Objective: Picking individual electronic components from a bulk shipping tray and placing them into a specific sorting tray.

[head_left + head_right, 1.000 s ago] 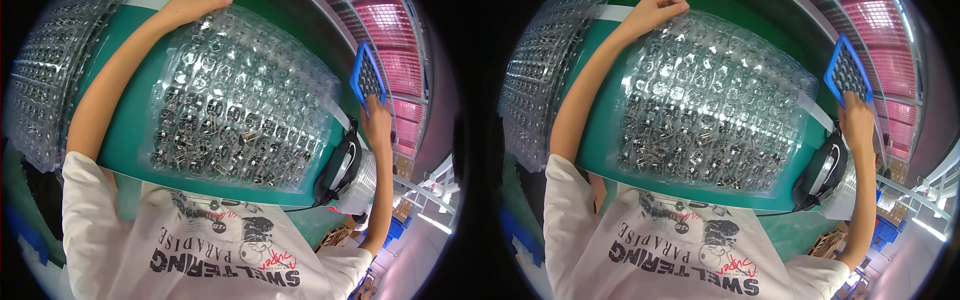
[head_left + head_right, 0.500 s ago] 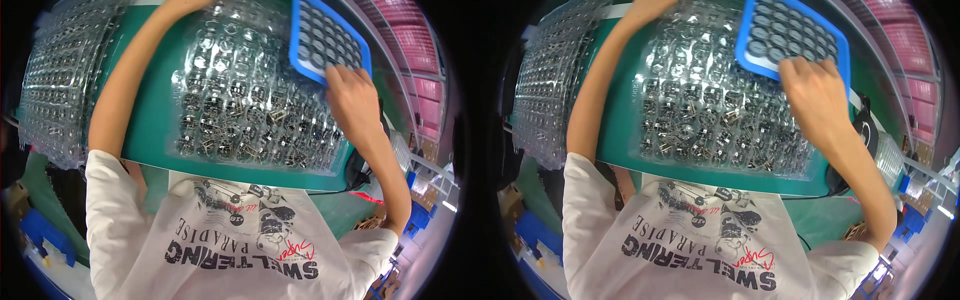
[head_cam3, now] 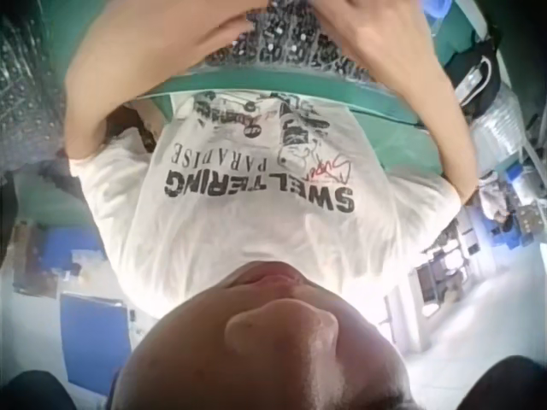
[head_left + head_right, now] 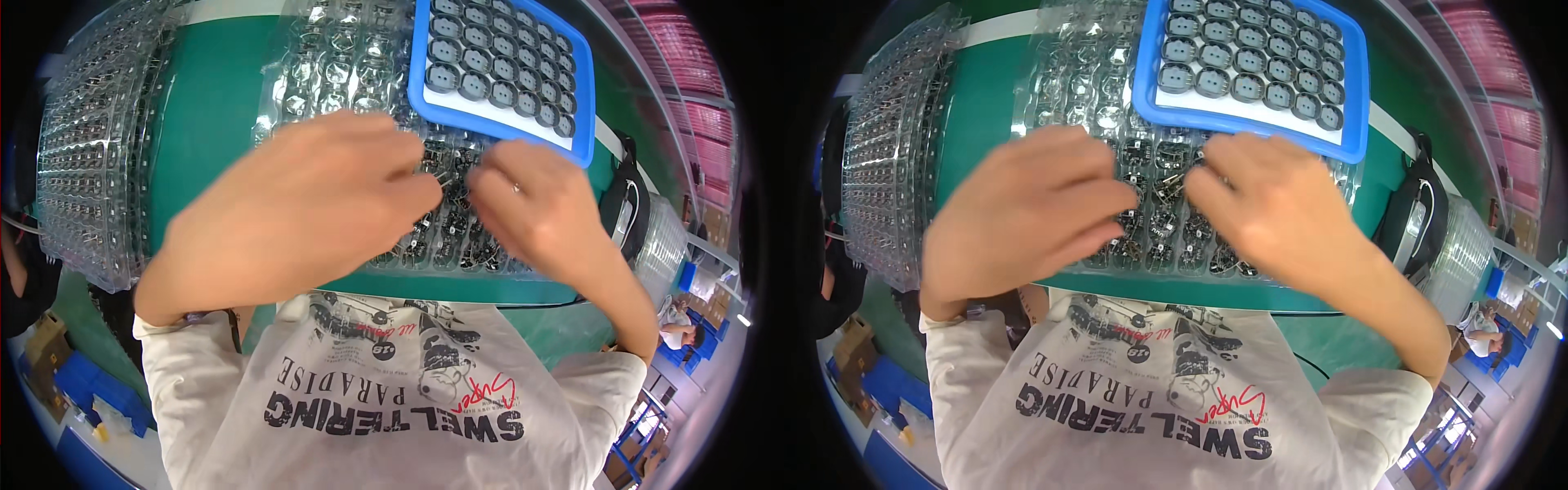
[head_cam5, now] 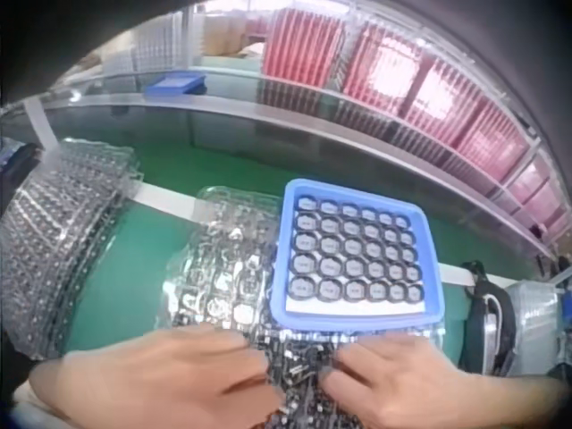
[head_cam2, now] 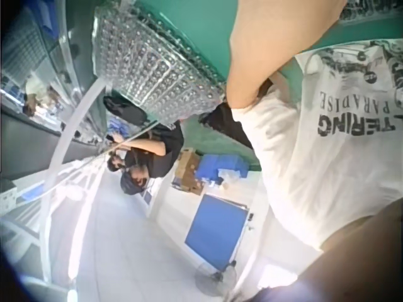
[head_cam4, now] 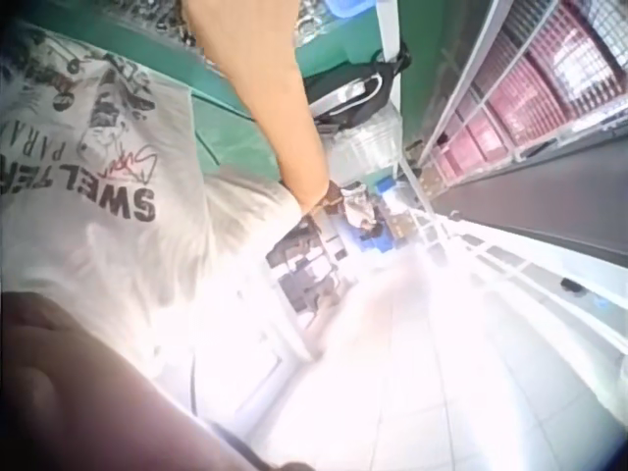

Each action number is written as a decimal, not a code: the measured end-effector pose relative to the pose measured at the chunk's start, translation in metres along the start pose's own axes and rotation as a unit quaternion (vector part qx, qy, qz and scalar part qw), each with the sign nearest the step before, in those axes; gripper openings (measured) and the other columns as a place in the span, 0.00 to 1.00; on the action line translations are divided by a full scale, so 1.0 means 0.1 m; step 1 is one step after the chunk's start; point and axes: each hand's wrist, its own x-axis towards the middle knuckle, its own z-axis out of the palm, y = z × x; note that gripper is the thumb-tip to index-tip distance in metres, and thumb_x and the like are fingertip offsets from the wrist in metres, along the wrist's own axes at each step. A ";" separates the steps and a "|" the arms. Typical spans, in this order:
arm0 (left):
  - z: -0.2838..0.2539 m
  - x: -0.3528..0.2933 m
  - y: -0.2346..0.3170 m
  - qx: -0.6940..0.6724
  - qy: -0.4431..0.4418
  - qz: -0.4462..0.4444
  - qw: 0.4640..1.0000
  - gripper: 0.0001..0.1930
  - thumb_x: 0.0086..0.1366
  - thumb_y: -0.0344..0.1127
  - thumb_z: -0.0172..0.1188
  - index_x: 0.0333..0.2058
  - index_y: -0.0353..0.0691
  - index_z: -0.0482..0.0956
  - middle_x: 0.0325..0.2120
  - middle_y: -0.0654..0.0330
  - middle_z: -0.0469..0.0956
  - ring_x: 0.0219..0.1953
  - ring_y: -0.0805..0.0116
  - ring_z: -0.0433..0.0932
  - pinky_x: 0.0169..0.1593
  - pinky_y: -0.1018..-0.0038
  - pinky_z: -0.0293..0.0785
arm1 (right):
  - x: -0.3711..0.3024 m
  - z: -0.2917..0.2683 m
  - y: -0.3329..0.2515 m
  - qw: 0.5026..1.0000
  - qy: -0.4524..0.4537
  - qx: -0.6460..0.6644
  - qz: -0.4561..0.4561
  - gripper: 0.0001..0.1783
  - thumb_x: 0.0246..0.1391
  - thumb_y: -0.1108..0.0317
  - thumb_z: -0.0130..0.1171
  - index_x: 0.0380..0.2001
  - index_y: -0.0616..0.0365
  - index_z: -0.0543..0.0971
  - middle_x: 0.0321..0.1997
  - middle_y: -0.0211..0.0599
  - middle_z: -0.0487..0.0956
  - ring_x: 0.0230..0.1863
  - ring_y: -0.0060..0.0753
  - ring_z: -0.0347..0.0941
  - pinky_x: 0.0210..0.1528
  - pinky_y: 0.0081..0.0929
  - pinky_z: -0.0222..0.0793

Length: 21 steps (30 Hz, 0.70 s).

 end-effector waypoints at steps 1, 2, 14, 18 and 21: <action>0.08 0.03 -0.01 0.003 0.000 -0.002 1.000 0.12 0.46 0.31 0.66 0.30 0.37 0.75 0.26 0.58 0.69 0.30 0.59 0.71 0.32 0.68 0.69 | 0.00 0.03 -0.03 0.997 -0.029 0.069 -0.011 0.16 0.32 0.74 0.65 0.29 0.60 0.72 0.29 0.36 0.70 0.27 0.39 0.69 0.27 0.34 0.66; 0.16 0.07 -0.03 0.016 -0.008 0.007 1.000 0.11 0.46 0.31 0.65 0.28 0.37 0.73 0.26 0.58 0.68 0.30 0.58 0.71 0.33 0.66 0.70 | 0.01 0.09 -0.04 0.997 -0.030 0.067 -0.014 0.14 0.32 0.75 0.64 0.27 0.61 0.72 0.29 0.36 0.70 0.27 0.38 0.70 0.26 0.33 0.67; 0.42 0.23 -0.05 0.028 0.011 -0.058 0.998 0.13 0.50 0.31 0.64 0.34 0.38 0.71 0.29 0.57 0.70 0.33 0.56 0.74 0.33 0.64 0.71 | -0.22 0.07 0.07 0.947 0.049 0.294 0.116 0.08 0.47 0.78 0.59 0.33 0.66 0.76 0.34 0.43 0.77 0.31 0.37 0.75 0.29 0.23 0.70; 0.33 0.27 0.05 -0.005 0.039 -0.060 0.997 0.15 0.49 0.31 0.66 0.36 0.41 0.73 0.30 0.59 0.72 0.30 0.57 0.75 0.31 0.66 0.72 | -0.25 0.04 0.11 0.879 0.037 0.432 0.199 0.05 0.54 0.76 0.57 0.34 0.66 0.76 0.33 0.38 0.78 0.30 0.24 0.74 0.29 0.21 0.70; 0.34 0.35 0.07 -0.085 0.107 -0.041 0.990 0.15 0.49 0.30 0.66 0.37 0.41 0.74 0.30 0.61 0.72 0.27 0.59 0.75 0.28 0.69 0.72 | -0.23 0.02 0.07 0.780 0.027 0.569 0.260 0.07 0.56 0.76 0.56 0.38 0.65 0.76 0.33 0.37 0.78 0.30 0.22 0.74 0.30 0.19 0.70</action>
